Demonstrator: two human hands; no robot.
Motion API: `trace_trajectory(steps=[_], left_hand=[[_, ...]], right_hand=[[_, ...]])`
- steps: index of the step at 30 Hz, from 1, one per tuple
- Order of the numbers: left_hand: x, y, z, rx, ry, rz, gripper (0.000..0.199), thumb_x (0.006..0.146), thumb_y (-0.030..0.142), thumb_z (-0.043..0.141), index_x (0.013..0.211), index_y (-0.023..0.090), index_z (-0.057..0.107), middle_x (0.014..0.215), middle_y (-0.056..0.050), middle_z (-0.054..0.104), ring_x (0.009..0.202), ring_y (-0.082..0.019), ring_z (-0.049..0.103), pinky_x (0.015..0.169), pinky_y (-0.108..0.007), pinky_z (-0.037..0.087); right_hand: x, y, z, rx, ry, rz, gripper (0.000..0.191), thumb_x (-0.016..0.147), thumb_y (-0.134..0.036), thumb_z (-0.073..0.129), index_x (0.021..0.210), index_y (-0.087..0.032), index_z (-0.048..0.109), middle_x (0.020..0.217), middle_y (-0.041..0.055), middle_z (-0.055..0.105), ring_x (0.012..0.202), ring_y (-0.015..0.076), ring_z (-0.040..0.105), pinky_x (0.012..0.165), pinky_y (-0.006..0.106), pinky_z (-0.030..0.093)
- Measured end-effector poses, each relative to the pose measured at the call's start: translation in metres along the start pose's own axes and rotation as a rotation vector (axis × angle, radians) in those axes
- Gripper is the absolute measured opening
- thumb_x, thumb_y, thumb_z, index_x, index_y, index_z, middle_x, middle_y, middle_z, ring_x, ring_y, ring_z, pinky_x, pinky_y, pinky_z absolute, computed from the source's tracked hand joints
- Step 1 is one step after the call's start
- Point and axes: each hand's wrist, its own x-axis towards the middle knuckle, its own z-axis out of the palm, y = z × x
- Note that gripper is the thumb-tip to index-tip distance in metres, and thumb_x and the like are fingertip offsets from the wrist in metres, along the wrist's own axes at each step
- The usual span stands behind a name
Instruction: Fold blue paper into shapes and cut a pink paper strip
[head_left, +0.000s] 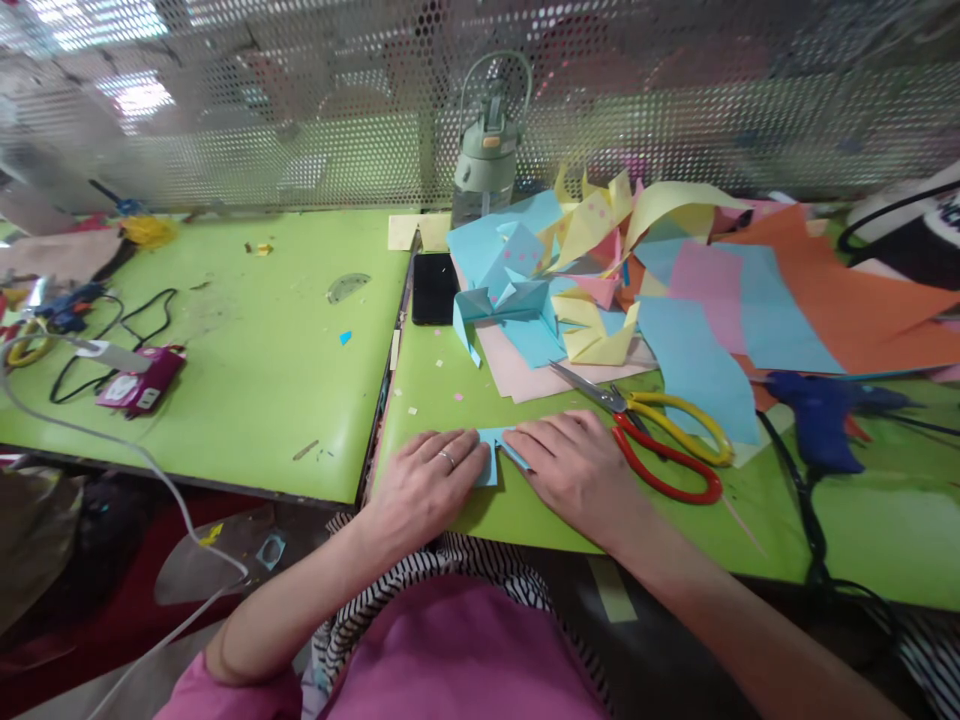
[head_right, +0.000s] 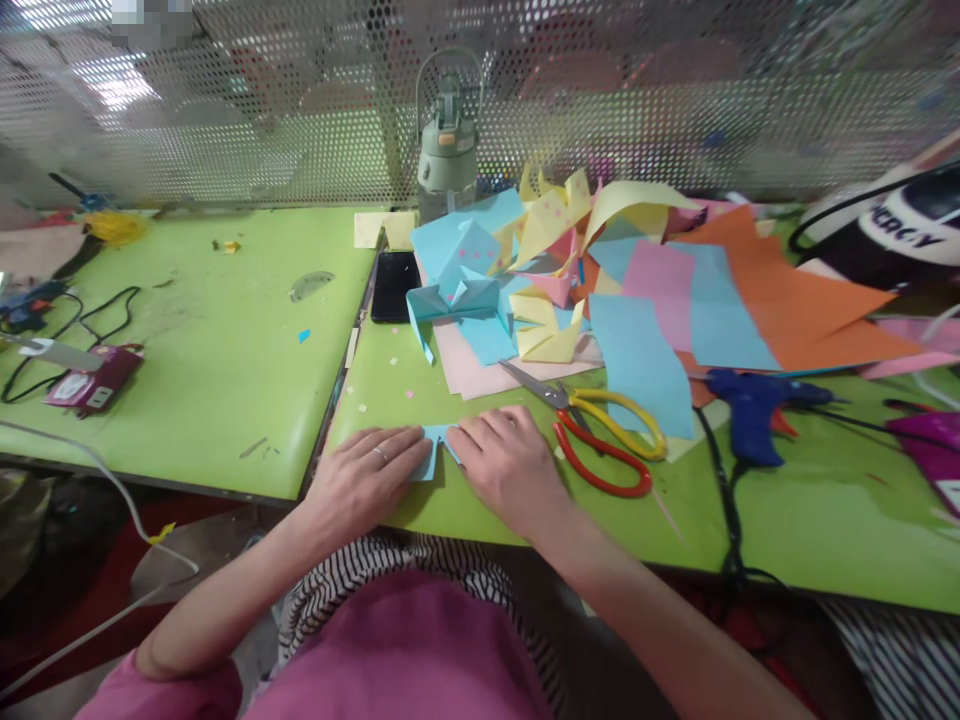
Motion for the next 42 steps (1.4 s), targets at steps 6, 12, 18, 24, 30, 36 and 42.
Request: trace_trajectory(steps=[6, 12, 18, 24, 30, 36, 42], left_hand=[[-0.008, 0.006, -0.007, -0.067, -0.104, -0.020, 0.072, 0.091, 0.070, 0.045, 0.130, 0.011, 0.056, 0.131, -0.015, 0.064, 0.119, -0.027, 0.062, 0.102, -0.043, 0.050], [-0.011, 0.014, -0.003, -0.066, -0.135, -0.038, 0.083, 0.088, 0.077, 0.033, 0.134, 0.011, 0.054, 0.138, -0.014, 0.060, 0.128, -0.026, 0.055, 0.111, -0.043, 0.040], [-0.013, 0.019, 0.001, -0.037, -0.156, -0.085, 0.091, 0.084, 0.083, 0.028, 0.137, 0.014, 0.053, 0.139, -0.011, 0.059, 0.128, -0.027, 0.054, 0.113, -0.043, 0.036], [-0.016, 0.020, 0.001, 0.010, -0.195, -0.071, 0.089, 0.087, 0.079, 0.023, 0.143, 0.014, 0.048, 0.147, -0.011, 0.051, 0.138, -0.026, 0.044, 0.120, -0.044, 0.024], [-0.020, 0.026, -0.002, 0.070, -0.199, -0.032, 0.088, 0.089, 0.077, 0.023, 0.145, 0.012, 0.045, 0.153, -0.010, 0.044, 0.144, -0.026, 0.034, 0.123, -0.045, 0.014], [-0.024, 0.032, 0.000, 0.099, -0.233, -0.030, 0.096, 0.087, 0.080, 0.021, 0.148, 0.008, 0.039, 0.154, -0.011, 0.042, 0.145, -0.026, 0.031, 0.122, -0.045, 0.016], [-0.024, 0.051, 0.003, 0.191, -0.176, -0.168, 0.082, 0.093, 0.073, 0.023, 0.143, 0.012, 0.050, 0.148, -0.010, 0.051, 0.129, -0.028, 0.048, 0.113, -0.044, 0.028]], right_hand=[[-0.015, -0.007, -0.011, 0.061, -0.021, 0.003, 0.051, 0.094, -0.055, 0.051, 0.113, -0.011, 0.068, 0.107, 0.0120, 0.073, 0.097, 0.0263, 0.059, 0.089, 0.042, 0.039], [-0.026, -0.014, -0.011, 0.038, -0.040, 0.022, 0.051, 0.097, -0.053, 0.045, 0.117, -0.012, 0.068, 0.109, 0.0115, 0.073, 0.097, 0.0253, 0.059, 0.088, 0.042, 0.039], [-0.029, -0.017, -0.008, 0.048, -0.025, 0.050, 0.053, 0.097, -0.054, 0.044, 0.119, -0.012, 0.067, 0.110, 0.0142, 0.071, 0.098, 0.0254, 0.058, 0.086, 0.041, 0.041], [-0.035, -0.019, -0.007, 0.082, 0.053, 0.019, 0.028, 0.095, -0.036, 0.058, 0.108, -0.014, 0.071, 0.102, 0.0102, 0.074, 0.092, 0.0222, 0.062, 0.085, 0.039, 0.041], [-0.035, -0.020, -0.008, 0.106, 0.041, -0.005, 0.024, 0.095, -0.032, 0.058, 0.103, -0.013, 0.071, 0.095, 0.0087, 0.074, 0.088, 0.0213, 0.062, 0.085, 0.039, 0.041], [-0.033, -0.021, -0.009, 0.144, 0.009, -0.009, 0.029, 0.096, -0.034, 0.056, 0.105, -0.011, 0.070, 0.100, 0.0109, 0.074, 0.091, 0.0229, 0.061, 0.085, 0.039, 0.042], [-0.036, -0.026, -0.013, 0.150, 0.005, 0.036, 0.040, 0.096, -0.042, 0.053, 0.107, -0.007, 0.070, 0.092, 0.0128, 0.072, 0.086, 0.0234, 0.059, 0.082, 0.039, 0.042]])
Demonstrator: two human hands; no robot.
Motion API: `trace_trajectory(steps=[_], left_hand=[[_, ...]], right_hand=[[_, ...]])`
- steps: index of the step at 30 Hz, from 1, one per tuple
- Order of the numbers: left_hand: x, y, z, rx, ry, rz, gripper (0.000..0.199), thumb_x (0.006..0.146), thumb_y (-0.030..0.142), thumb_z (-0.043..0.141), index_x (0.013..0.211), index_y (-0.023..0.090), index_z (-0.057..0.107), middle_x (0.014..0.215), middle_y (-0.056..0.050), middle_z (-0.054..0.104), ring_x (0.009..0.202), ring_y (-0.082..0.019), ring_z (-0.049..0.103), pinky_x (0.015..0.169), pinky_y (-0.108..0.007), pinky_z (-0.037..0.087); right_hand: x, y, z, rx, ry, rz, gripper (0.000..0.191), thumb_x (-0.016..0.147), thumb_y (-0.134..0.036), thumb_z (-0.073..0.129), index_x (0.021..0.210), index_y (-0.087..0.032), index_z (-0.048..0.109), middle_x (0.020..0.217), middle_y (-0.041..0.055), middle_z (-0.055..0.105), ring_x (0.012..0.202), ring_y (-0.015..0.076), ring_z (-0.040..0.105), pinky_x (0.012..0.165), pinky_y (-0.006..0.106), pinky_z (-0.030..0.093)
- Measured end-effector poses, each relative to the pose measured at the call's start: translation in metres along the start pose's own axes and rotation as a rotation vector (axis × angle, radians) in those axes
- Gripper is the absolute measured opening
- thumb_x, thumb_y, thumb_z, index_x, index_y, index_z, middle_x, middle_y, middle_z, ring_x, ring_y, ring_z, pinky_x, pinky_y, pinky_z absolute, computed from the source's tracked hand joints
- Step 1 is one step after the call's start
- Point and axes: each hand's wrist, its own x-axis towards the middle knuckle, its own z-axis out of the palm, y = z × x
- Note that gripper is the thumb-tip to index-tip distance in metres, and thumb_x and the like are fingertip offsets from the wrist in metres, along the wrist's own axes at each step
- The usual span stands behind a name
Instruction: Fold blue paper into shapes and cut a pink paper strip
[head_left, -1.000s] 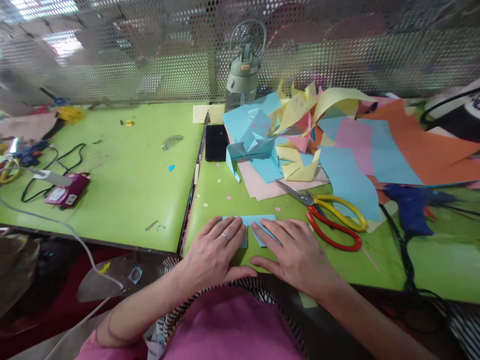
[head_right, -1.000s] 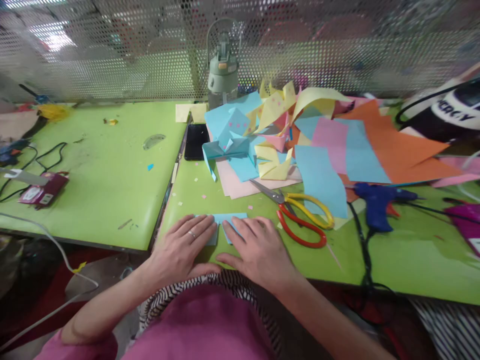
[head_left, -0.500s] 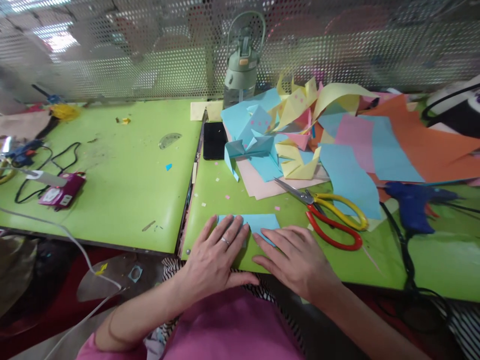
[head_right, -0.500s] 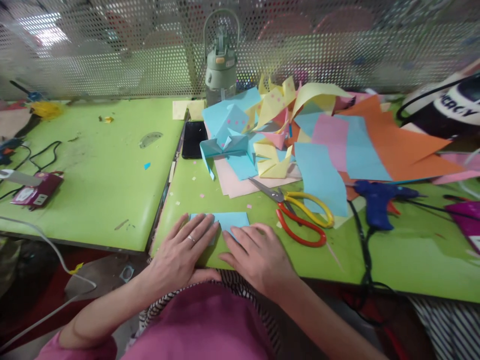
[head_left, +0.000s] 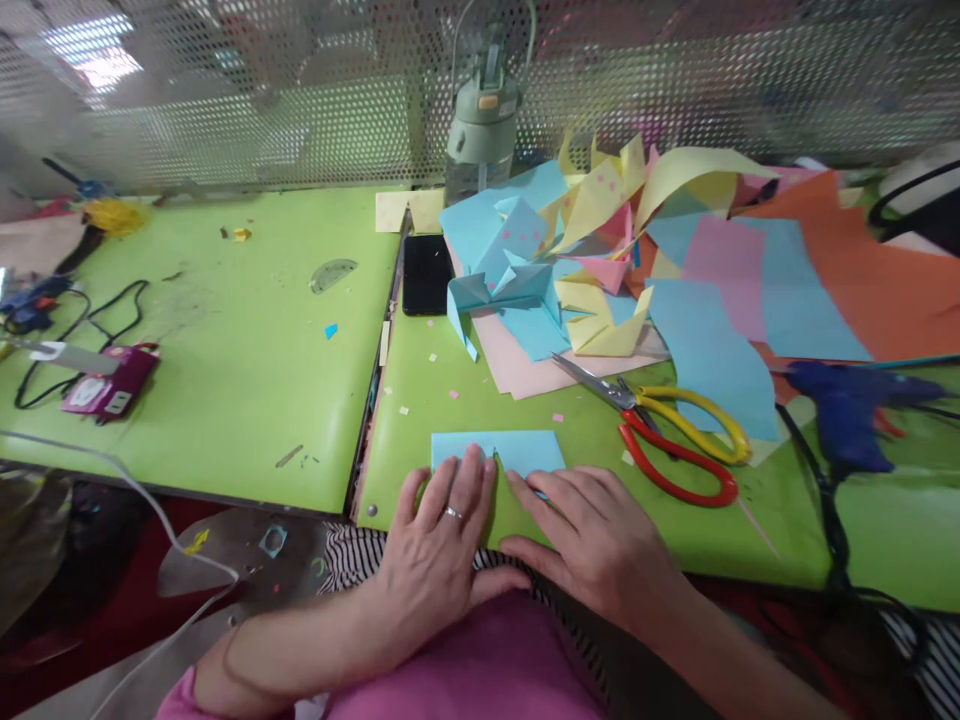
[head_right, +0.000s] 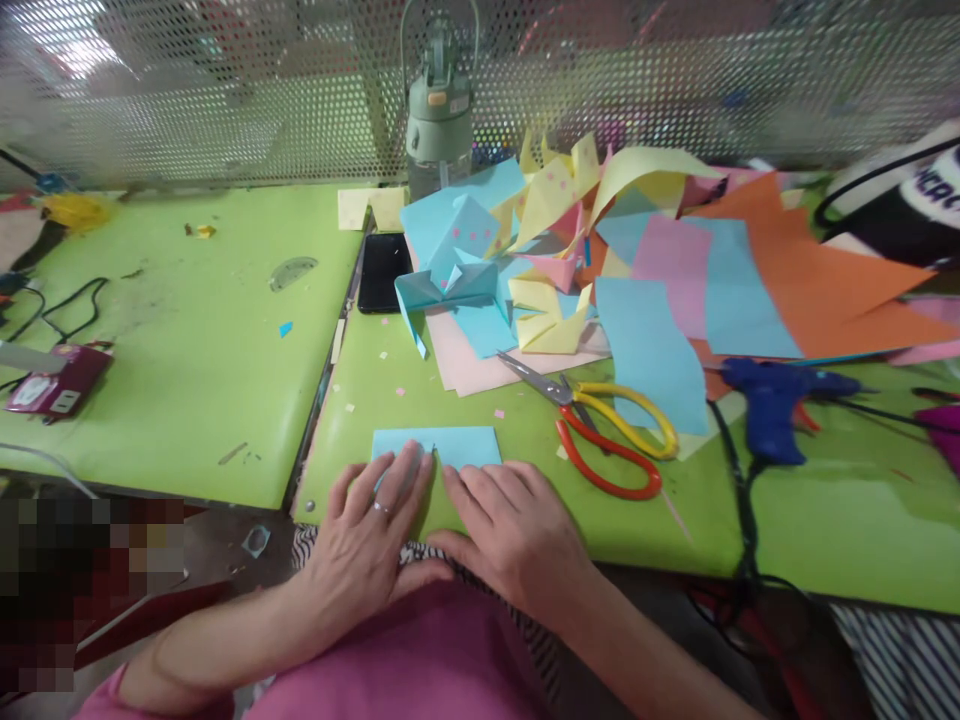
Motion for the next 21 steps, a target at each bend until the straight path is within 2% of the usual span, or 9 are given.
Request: trace_trajectory(steps=[2, 5, 9, 15, 18, 21], left_hand=[[-0.002, 0.006, 0.001, -0.003, 0.003, -0.054, 0.077, 0.096, 0.069, 0.022, 0.142, 0.014, 0.052, 0.143, -0.009, 0.056, 0.119, -0.026, 0.054, 0.108, -0.041, 0.032], [-0.005, 0.012, 0.002, -0.015, -0.008, -0.049, 0.078, 0.095, 0.070, 0.025, 0.142, 0.014, 0.051, 0.144, -0.010, 0.055, 0.124, -0.026, 0.051, 0.107, -0.040, 0.032], [-0.010, 0.015, 0.006, 0.000, 0.022, -0.038, 0.086, 0.087, 0.080, 0.028, 0.145, 0.019, 0.048, 0.147, -0.012, 0.051, 0.133, -0.028, 0.043, 0.111, -0.043, 0.026], [-0.009, 0.017, 0.007, 0.016, 0.009, -0.041, 0.084, 0.086, 0.082, 0.027, 0.145, 0.026, 0.049, 0.142, -0.011, 0.056, 0.128, -0.028, 0.046, 0.114, -0.048, 0.017], [-0.008, 0.018, 0.005, 0.046, -0.017, -0.029, 0.086, 0.085, 0.082, 0.024, 0.145, 0.025, 0.049, 0.142, -0.012, 0.057, 0.126, -0.029, 0.048, 0.114, -0.048, 0.018], [-0.008, 0.018, 0.006, 0.047, -0.016, -0.038, 0.092, 0.081, 0.086, 0.021, 0.143, 0.025, 0.051, 0.141, -0.012, 0.057, 0.125, -0.031, 0.049, 0.112, -0.049, 0.022]], right_hand=[[-0.001, -0.001, -0.003, -0.004, -0.027, 0.017, 0.046, 0.096, -0.046, 0.050, 0.110, -0.006, 0.069, 0.091, 0.0131, 0.071, 0.084, 0.0236, 0.059, 0.080, 0.039, 0.042], [-0.003, 0.000, -0.006, 0.027, -0.077, 0.011, 0.051, 0.099, -0.048, 0.043, 0.114, -0.006, 0.067, 0.095, 0.0129, 0.071, 0.085, 0.0238, 0.059, 0.080, 0.040, 0.041], [-0.009, 0.002, -0.007, 0.073, -0.061, -0.018, 0.042, 0.099, -0.042, 0.047, 0.116, -0.008, 0.065, 0.101, 0.0120, 0.073, 0.094, 0.0239, 0.061, 0.088, 0.042, 0.041], [-0.010, 0.008, -0.016, 0.147, -0.064, 0.006, 0.031, 0.097, -0.035, 0.050, 0.112, -0.012, 0.066, 0.107, 0.0116, 0.073, 0.099, 0.0237, 0.063, 0.092, 0.041, 0.043], [0.000, 0.014, -0.016, 0.155, -0.073, 0.043, 0.032, 0.099, -0.036, 0.046, 0.109, -0.015, 0.068, 0.104, 0.0101, 0.072, 0.093, 0.0218, 0.062, 0.085, 0.038, 0.044], [0.013, 0.018, -0.008, 0.108, -0.089, 0.053, 0.039, 0.099, -0.042, 0.045, 0.121, -0.018, 0.067, 0.101, 0.0105, 0.070, 0.088, 0.0220, 0.060, 0.076, 0.037, 0.042]])
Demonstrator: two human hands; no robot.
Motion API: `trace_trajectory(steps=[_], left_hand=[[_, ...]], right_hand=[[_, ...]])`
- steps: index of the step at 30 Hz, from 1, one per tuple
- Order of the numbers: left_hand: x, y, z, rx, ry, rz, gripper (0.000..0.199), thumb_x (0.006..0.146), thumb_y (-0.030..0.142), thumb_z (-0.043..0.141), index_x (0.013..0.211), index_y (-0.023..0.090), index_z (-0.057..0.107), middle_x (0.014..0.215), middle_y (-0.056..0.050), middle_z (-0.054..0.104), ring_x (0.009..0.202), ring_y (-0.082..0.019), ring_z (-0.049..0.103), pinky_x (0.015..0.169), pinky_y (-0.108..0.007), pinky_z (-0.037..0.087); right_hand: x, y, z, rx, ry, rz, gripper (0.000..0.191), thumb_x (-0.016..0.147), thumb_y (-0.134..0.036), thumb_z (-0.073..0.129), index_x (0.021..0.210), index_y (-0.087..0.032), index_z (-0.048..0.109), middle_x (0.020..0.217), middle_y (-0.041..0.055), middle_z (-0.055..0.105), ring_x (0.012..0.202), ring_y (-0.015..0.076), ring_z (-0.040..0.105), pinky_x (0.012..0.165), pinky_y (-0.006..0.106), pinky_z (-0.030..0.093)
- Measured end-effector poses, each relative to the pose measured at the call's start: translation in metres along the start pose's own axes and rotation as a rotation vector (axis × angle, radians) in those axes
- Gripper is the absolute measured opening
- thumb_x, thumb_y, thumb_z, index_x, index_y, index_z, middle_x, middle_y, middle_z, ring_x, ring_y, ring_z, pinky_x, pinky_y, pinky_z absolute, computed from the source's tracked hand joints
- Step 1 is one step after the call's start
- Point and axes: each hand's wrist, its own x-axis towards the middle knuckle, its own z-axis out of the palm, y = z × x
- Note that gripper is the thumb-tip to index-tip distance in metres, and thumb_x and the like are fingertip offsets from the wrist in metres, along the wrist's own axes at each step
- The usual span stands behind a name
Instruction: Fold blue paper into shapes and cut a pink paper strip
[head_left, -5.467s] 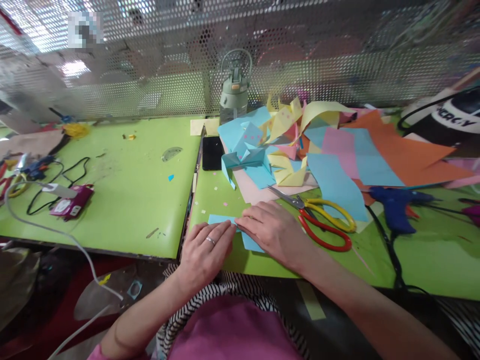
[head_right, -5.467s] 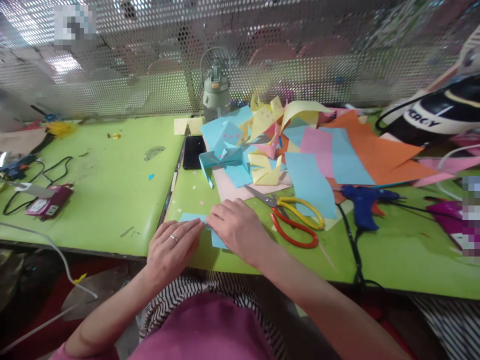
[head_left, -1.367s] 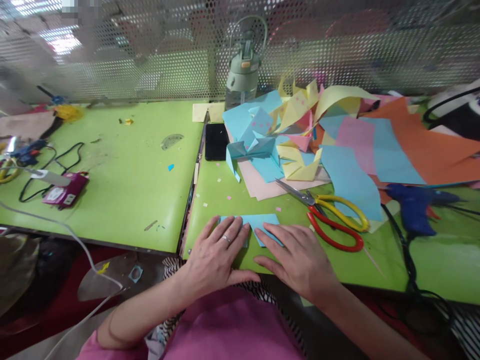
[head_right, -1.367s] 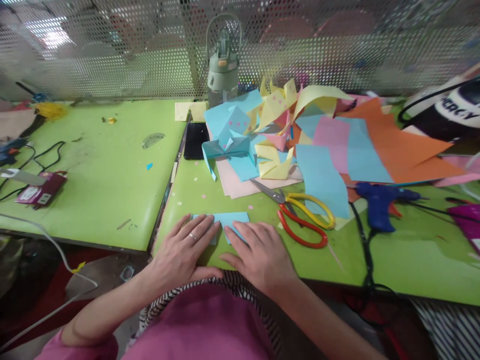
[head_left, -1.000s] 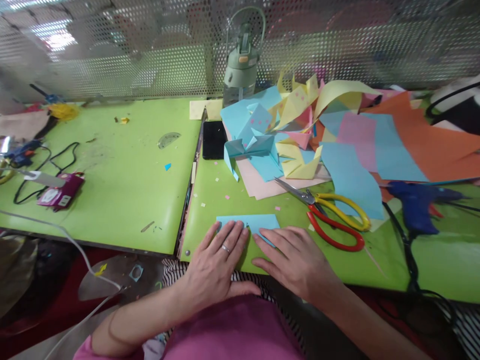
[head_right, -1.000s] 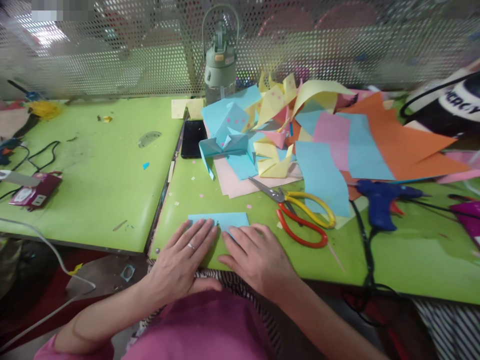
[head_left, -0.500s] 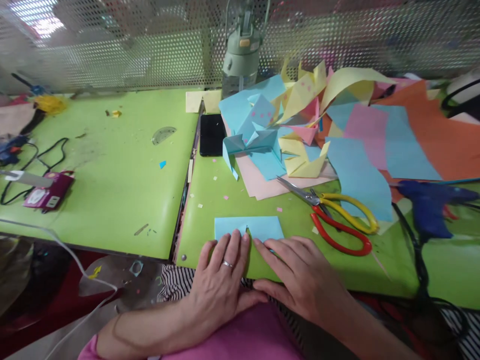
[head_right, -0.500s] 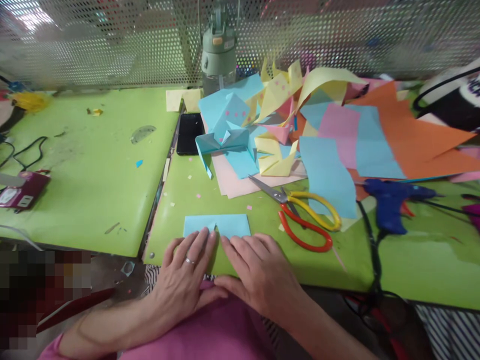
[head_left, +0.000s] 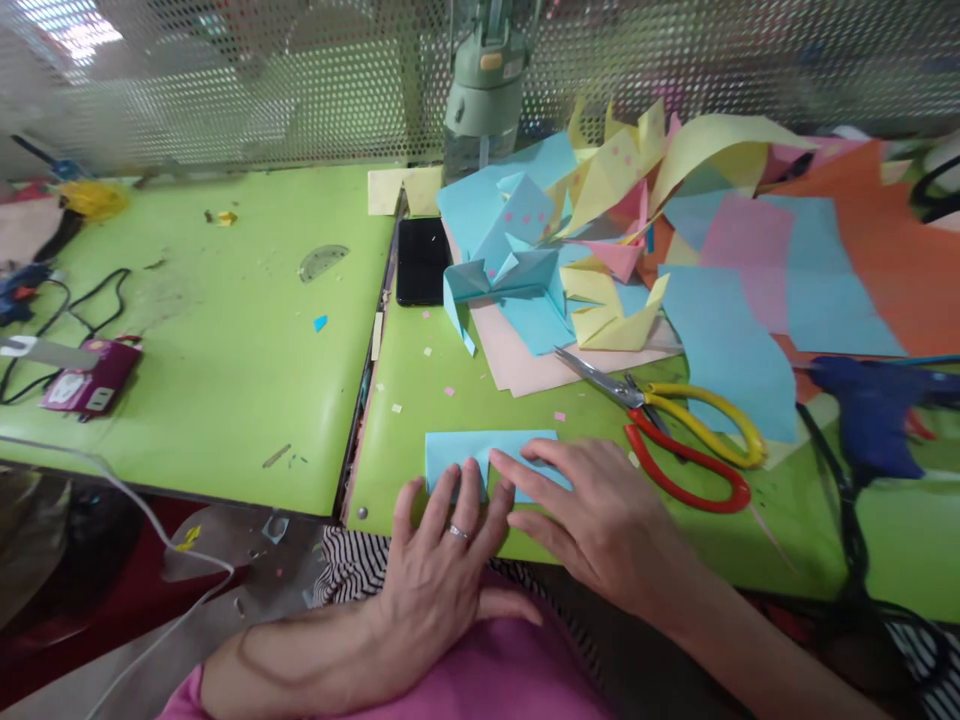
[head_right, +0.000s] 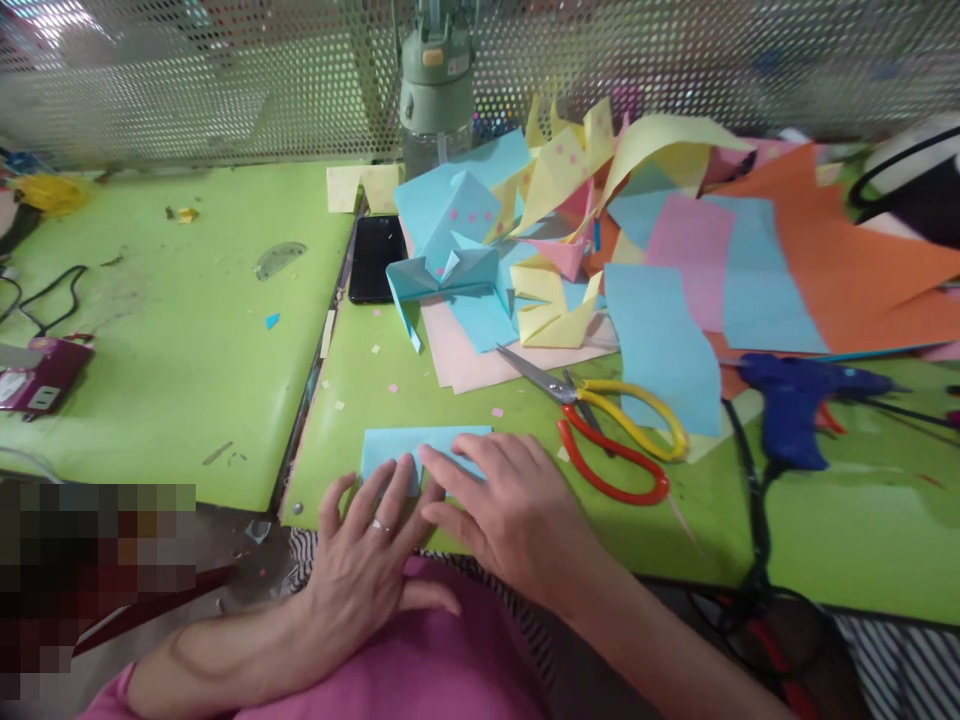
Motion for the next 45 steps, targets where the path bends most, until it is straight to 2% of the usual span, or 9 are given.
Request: trace_trajectory(steps=[5, 9, 14, 18, 23, 27, 31, 38, 45], left_hand=[[-0.001, 0.002, 0.007, -0.041, 0.027, -0.009, 0.086, 0.081, 0.086, 0.025, 0.131, 0.027, 0.061, 0.141, -0.012, 0.057, 0.126, -0.031, 0.049, 0.111, -0.050, 0.023], [0.000, -0.001, 0.001, -0.098, 0.062, -0.024, 0.084, 0.084, 0.083, 0.028, 0.137, 0.025, 0.056, 0.142, -0.011, 0.056, 0.128, -0.029, 0.048, 0.111, -0.046, 0.023], [-0.002, -0.031, -0.018, -0.194, 0.180, -0.052, 0.055, 0.095, 0.058, 0.048, 0.138, 0.023, 0.053, 0.141, -0.012, 0.056, 0.128, -0.028, 0.048, 0.111, -0.045, 0.027], [-0.007, -0.069, -0.025, -0.182, 0.274, -0.214, 0.046, 0.096, 0.032, 0.054, 0.141, 0.023, 0.048, 0.136, -0.014, 0.058, 0.121, -0.030, 0.052, 0.104, -0.047, 0.035], [0.002, -0.087, -0.023, -0.426, 0.173, -0.248, 0.050, 0.097, 0.035, 0.051, 0.145, 0.025, 0.041, 0.128, -0.011, 0.060, 0.115, -0.027, 0.058, 0.095, -0.042, 0.048], [0.018, -0.078, -0.021, -0.625, -0.020, -0.174, 0.044, 0.098, 0.043, 0.048, 0.141, 0.030, 0.047, 0.119, -0.007, 0.062, 0.103, -0.022, 0.065, 0.085, -0.036, 0.056], [0.027, -0.072, -0.019, -0.707, -0.146, -0.119, 0.028, 0.098, 0.046, 0.046, 0.111, 0.031, 0.066, 0.098, -0.001, 0.068, 0.089, -0.020, 0.068, 0.078, -0.030, 0.056], [0.037, -0.091, -0.014, -0.585, -0.065, -0.262, 0.031, 0.096, 0.051, 0.045, 0.093, 0.027, 0.063, 0.087, 0.000, 0.069, 0.074, -0.018, 0.066, 0.064, -0.026, 0.052], [0.063, -0.109, -0.017, -0.425, -0.087, -0.305, 0.033, 0.095, 0.046, 0.040, 0.086, 0.023, 0.061, 0.082, -0.005, 0.067, 0.076, -0.022, 0.064, 0.070, -0.032, 0.052]], right_hand=[[0.010, 0.005, 0.018, -0.061, -0.034, -0.060, 0.038, 0.100, -0.042, 0.045, 0.122, -0.021, 0.068, 0.099, 0.0096, 0.069, 0.085, 0.0206, 0.058, 0.073, 0.036, 0.040], [0.004, 0.008, 0.014, -0.007, -0.061, -0.077, 0.047, 0.101, -0.049, 0.037, 0.131, -0.022, 0.060, 0.106, 0.0101, 0.067, 0.092, 0.0225, 0.060, 0.077, 0.038, 0.044], [-0.017, 0.016, -0.028, 0.008, 0.145, 0.119, 0.048, 0.100, -0.031, 0.044, 0.148, -0.030, 0.039, 0.112, 0.0088, 0.063, 0.099, 0.0237, 0.062, 0.084, 0.039, 0.051], [-0.042, 0.032, -0.070, -0.278, 0.307, 0.294, 0.053, 0.093, -0.018, 0.057, 0.142, -0.038, 0.048, 0.105, 0.0060, 0.067, 0.092, 0.0263, 0.066, 0.085, 0.042, 0.053], [-0.066, 0.045, -0.091, -0.319, 0.334, 0.411, 0.017, 0.094, -0.026, 0.056, 0.108, -0.027, 0.067, 0.094, 0.0066, 0.072, 0.082, 0.0243, 0.069, 0.077, 0.039, 0.057], [-0.071, 0.036, -0.087, -0.162, 0.215, 0.472, 0.018, 0.096, -0.033, 0.052, 0.098, -0.025, 0.068, 0.090, 0.0049, 0.073, 0.079, 0.0210, 0.070, 0.071, 0.035, 0.058], [-0.075, 0.037, -0.089, -0.094, 0.201, 0.546, 0.019, 0.096, -0.033, 0.053, 0.098, -0.023, 0.069, 0.093, 0.0060, 0.074, 0.082, 0.0188, 0.070, 0.068, 0.030, 0.057], [-0.092, 0.075, -0.094, -0.122, 0.204, 0.656, 0.027, 0.096, -0.038, 0.051, 0.092, -0.020, 0.071, 0.088, 0.0067, 0.075, 0.070, 0.0170, 0.069, 0.054, 0.027, 0.052], [-0.084, 0.095, -0.090, -0.139, 0.153, 0.628, 0.030, 0.094, -0.040, 0.051, 0.089, -0.021, 0.073, 0.084, 0.0056, 0.075, 0.065, 0.0177, 0.068, 0.054, 0.028, 0.050]])
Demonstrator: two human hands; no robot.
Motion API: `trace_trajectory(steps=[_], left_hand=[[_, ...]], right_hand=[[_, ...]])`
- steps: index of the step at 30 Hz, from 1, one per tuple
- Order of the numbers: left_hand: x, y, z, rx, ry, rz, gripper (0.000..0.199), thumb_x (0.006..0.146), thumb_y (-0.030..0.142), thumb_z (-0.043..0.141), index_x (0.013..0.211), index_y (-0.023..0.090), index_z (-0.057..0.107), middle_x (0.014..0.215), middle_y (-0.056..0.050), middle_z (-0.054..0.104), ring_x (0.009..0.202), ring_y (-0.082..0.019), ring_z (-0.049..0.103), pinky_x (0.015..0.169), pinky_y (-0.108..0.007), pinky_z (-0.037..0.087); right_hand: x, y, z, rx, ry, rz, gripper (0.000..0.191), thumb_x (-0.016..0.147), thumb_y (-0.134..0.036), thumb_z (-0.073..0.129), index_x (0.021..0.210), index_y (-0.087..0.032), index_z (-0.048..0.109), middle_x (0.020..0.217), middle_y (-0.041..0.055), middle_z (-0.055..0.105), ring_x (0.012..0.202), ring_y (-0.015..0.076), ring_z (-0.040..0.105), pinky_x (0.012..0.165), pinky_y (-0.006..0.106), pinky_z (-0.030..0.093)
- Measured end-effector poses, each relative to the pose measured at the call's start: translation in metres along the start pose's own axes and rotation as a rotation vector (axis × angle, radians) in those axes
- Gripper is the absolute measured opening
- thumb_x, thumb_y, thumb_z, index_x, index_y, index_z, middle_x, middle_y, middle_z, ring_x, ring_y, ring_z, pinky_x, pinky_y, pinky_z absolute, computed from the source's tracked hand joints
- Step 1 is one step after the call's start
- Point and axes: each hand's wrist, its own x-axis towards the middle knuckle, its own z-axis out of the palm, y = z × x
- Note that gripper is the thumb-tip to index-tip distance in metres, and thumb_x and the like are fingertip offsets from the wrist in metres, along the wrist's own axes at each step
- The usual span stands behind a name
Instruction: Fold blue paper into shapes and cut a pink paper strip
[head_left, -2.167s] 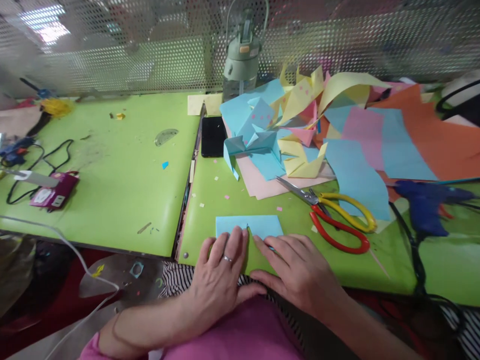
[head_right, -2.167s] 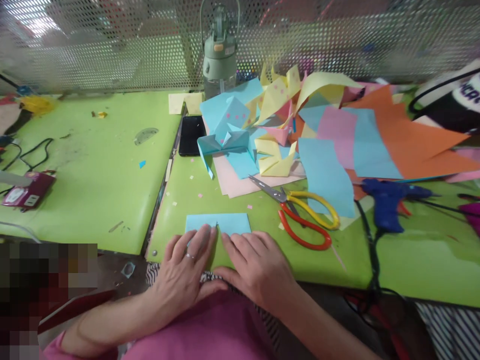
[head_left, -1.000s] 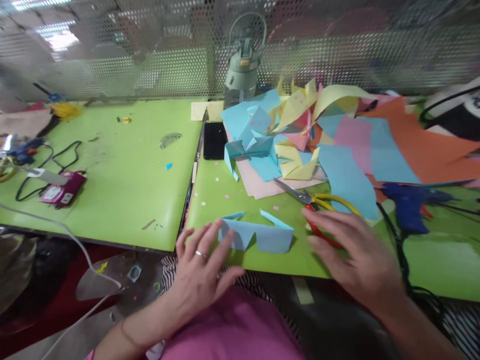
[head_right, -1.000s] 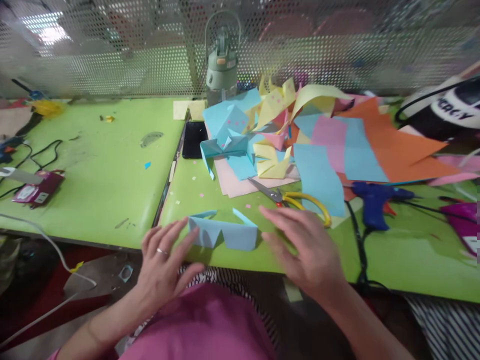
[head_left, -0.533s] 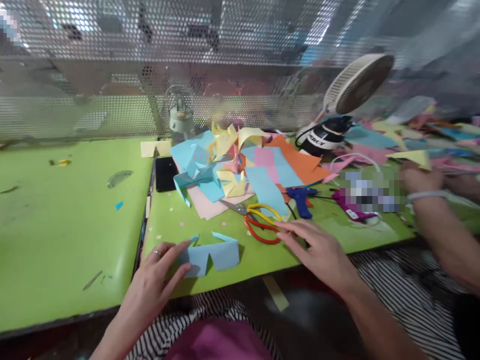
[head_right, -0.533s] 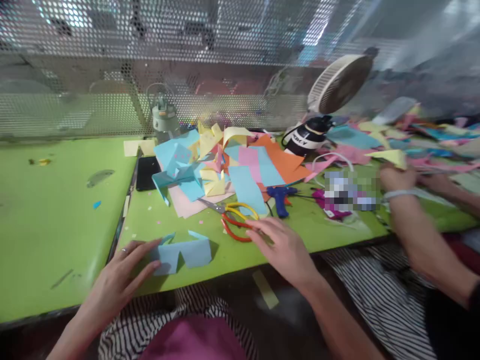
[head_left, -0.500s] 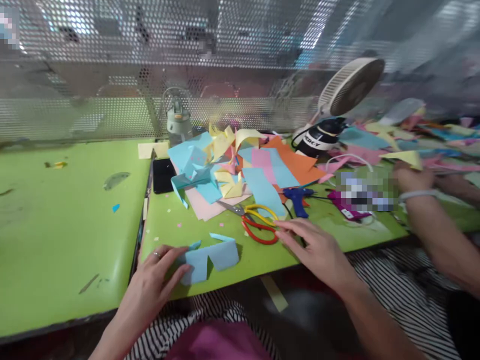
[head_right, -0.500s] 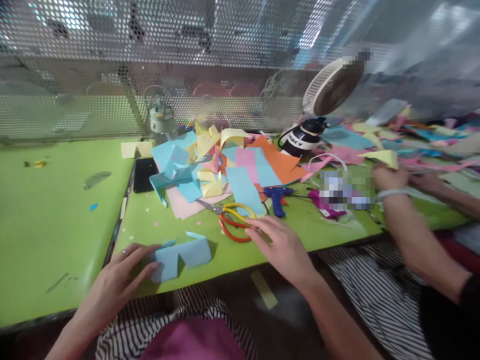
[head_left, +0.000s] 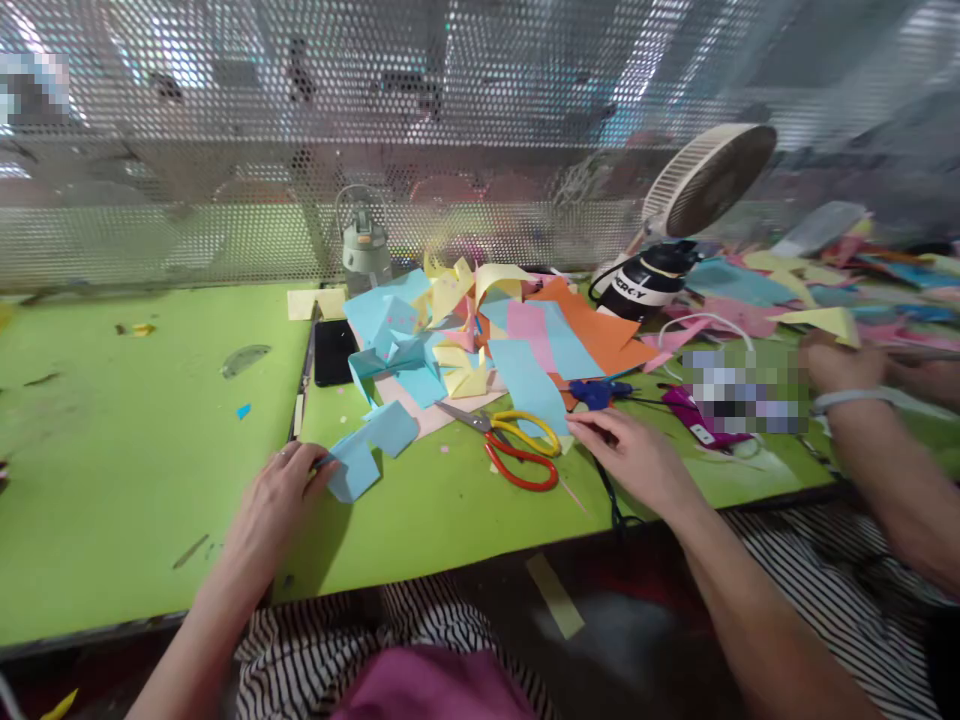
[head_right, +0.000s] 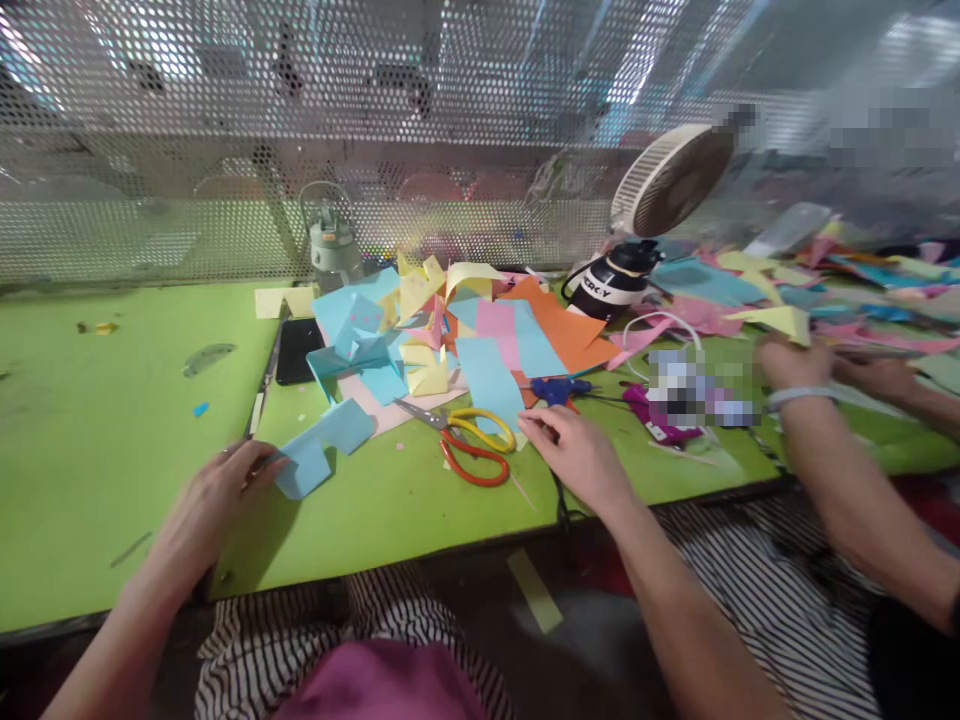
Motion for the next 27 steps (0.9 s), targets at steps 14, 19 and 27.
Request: trace_trajectory(steps=[14, 19, 27], left_hand=[[0.008, -0.009, -0.002, -0.368, -0.062, 0.028, 0.041, 0.096, 0.053, 0.043, 0.106, 0.020, 0.065, 0.120, -0.010, 0.060, 0.087, -0.019, 0.066, 0.074, -0.033, 0.058], [0.005, -0.011, 0.002, -0.455, -0.063, 0.004, 0.040, 0.095, 0.053, 0.046, 0.111, 0.020, 0.062, 0.117, -0.009, 0.059, 0.092, -0.020, 0.065, 0.074, -0.031, 0.058], [0.005, -0.024, 0.011, -0.492, -0.108, 0.012, 0.033, 0.093, 0.051, 0.050, 0.095, 0.021, 0.063, 0.113, -0.009, 0.061, 0.099, -0.023, 0.061, 0.078, -0.034, 0.054]], right_hand=[[0.030, 0.061, -0.009, -0.274, 0.094, -0.035, 0.043, 0.093, -0.050, 0.044, 0.085, -0.017, 0.070, 0.082, 0.0172, 0.073, 0.073, 0.0297, 0.067, 0.063, 0.042, 0.048], [0.026, 0.087, -0.012, -0.371, 0.122, 0.161, 0.053, 0.085, -0.069, 0.049, 0.058, -0.023, 0.058, 0.043, 0.0075, 0.052, 0.034, 0.0179, 0.044, 0.044, 0.036, 0.032], [0.021, 0.068, -0.005, -0.407, -0.088, 0.385, 0.056, 0.085, -0.064, 0.044, 0.077, -0.015, 0.069, 0.063, 0.0215, 0.066, 0.052, 0.0360, 0.061, 0.047, 0.042, 0.039]])
